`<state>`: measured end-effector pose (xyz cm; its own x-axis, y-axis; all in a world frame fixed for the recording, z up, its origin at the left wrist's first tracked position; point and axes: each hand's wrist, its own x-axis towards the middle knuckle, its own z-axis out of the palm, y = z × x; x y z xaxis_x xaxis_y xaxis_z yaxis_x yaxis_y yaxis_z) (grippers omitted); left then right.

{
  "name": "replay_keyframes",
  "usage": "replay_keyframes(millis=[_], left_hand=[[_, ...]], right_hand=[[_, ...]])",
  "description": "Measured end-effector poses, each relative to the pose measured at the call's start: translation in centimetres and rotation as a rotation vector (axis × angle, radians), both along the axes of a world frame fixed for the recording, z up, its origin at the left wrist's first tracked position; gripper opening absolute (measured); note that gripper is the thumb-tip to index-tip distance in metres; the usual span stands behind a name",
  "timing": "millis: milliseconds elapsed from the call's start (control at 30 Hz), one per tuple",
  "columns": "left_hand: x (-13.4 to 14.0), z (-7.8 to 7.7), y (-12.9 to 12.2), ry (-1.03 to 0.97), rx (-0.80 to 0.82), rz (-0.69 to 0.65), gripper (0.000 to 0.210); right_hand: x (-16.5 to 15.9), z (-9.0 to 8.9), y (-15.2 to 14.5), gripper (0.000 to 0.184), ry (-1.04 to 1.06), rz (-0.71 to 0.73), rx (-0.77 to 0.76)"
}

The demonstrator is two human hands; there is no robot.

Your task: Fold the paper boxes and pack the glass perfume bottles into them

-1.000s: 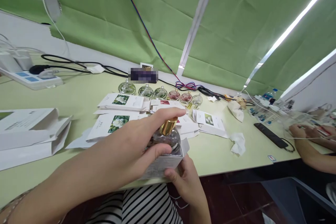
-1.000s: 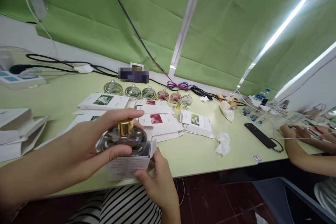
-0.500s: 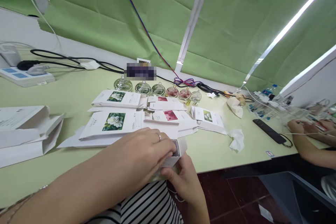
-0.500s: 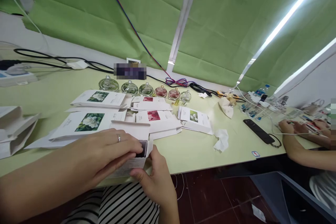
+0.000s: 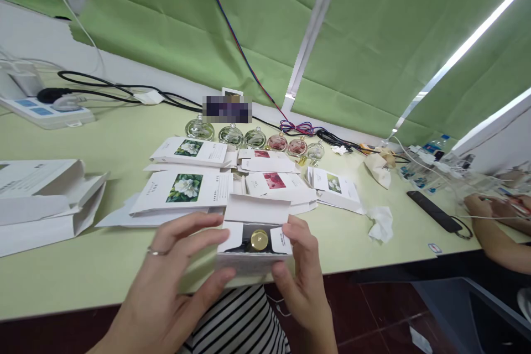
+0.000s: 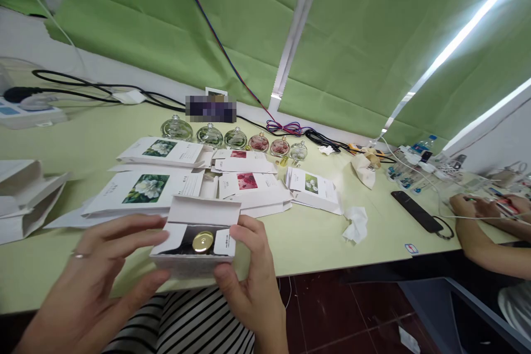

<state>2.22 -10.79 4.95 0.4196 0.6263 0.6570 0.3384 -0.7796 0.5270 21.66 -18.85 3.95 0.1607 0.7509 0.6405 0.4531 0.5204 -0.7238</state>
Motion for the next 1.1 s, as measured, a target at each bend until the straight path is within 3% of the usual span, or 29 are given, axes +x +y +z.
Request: replay_keyframes(millis=[100, 200, 267, 300, 633, 767, 900, 1000, 1100], left_hand=[[0.9, 0.9, -0.4, -0.026, -0.043, -0.043, 0.012], [1.4, 1.4, -0.4, -0.058, -0.086, -0.043, 0.007], [1.5, 1.4, -0.4, -0.068, -0.123, -0.05, 0.009], [1.5, 1.3, -0.4, -0.083, -0.148, -0.05, 0.012], [1.8, 2.2, -0.2, -0.339, -0.333, -0.057, 0.012], [1.5, 1.8, -0.5, -0.157, -0.155, -0.064, 0.019], [1.0, 1.5, -0.7, -0.083, -0.098, -0.067, 0.025], [1.0, 1.4, -1.3, -0.011, -0.049, -0.016, 0.027], [1.0, 0.7, -2.7, 0.104, -0.067, 0.06, 0.063]], right_hand=[[-0.3, 1.4, 1.0, 0.025, 0.192, 0.019, 0.042], [-1.2, 2.5, 2.0, 0.023, 0.343, -0.033, 0.172], [-1.9, 2.9, 2.3, 0.011, 0.38, -0.049, 0.238], [-2.1, 3.1, 2.4, 0.004, 0.367, -0.047, 0.243], [-1.3, 4.0, 1.7, 0.016, 0.028, -0.038, 0.165], [-0.7, 3.7, 1.3, 0.015, -0.025, -0.002, 0.076], [-0.3, 2.5, 0.5, 0.025, -0.037, 0.028, 0.02], [-1.1, 1.9, -0.7, 0.035, -0.081, -0.049, -0.029], [-2.9, 1.7, -2.4, 0.033, -0.091, -0.091, -0.047]])
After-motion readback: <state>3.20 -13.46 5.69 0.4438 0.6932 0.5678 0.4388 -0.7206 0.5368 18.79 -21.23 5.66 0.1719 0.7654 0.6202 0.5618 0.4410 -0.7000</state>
